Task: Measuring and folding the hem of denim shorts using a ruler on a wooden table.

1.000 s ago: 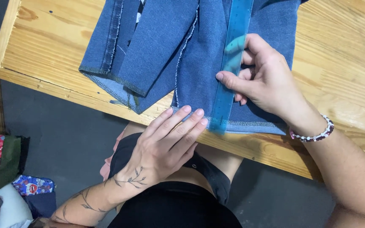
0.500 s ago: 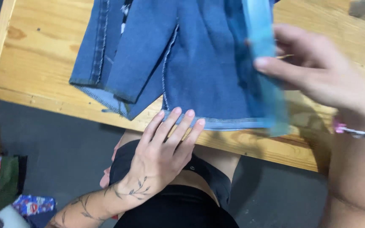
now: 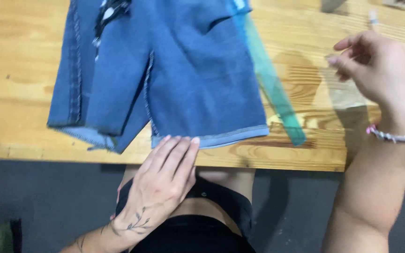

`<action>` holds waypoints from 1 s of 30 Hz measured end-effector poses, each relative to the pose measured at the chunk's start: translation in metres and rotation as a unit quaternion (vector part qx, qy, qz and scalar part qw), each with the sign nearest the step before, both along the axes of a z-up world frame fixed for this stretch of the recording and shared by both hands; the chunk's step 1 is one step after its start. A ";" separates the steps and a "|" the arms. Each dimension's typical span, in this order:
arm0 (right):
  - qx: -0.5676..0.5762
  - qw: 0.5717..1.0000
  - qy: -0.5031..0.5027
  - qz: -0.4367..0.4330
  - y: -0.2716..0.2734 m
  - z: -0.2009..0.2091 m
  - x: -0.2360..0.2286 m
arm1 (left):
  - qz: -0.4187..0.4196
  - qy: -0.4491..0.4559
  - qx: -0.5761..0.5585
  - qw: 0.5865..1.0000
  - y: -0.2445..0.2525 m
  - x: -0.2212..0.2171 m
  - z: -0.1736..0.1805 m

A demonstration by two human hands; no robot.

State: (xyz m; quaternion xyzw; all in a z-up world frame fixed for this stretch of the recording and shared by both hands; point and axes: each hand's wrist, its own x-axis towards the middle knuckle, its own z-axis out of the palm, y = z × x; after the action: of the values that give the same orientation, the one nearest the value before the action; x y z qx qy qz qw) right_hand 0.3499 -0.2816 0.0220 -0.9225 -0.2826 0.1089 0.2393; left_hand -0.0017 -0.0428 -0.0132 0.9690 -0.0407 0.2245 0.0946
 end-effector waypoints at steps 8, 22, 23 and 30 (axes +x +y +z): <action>-0.044 0.987 -0.062 -0.139 -0.030 -0.052 0.087 | 0.009 -0.080 0.030 0.996 -0.006 0.009 -0.008; -0.162 0.979 -0.021 -0.121 0.007 -0.027 0.052 | 0.046 -0.068 0.039 0.996 -0.005 0.008 -0.023; -0.195 0.969 -0.071 -0.132 0.009 -0.032 0.049 | 0.037 -0.073 0.038 0.996 -0.004 0.008 -0.022; 0.149 0.968 -0.096 0.179 0.072 0.019 -0.085 | -0.006 -0.041 0.025 0.999 0.004 0.006 0.001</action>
State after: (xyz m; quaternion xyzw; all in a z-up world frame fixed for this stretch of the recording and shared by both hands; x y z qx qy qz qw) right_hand 0.2651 -0.2091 0.0411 -0.8169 -0.4778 0.0178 0.3226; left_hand 0.0039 -0.0387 -0.0126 0.9609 -0.0556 0.2622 0.0695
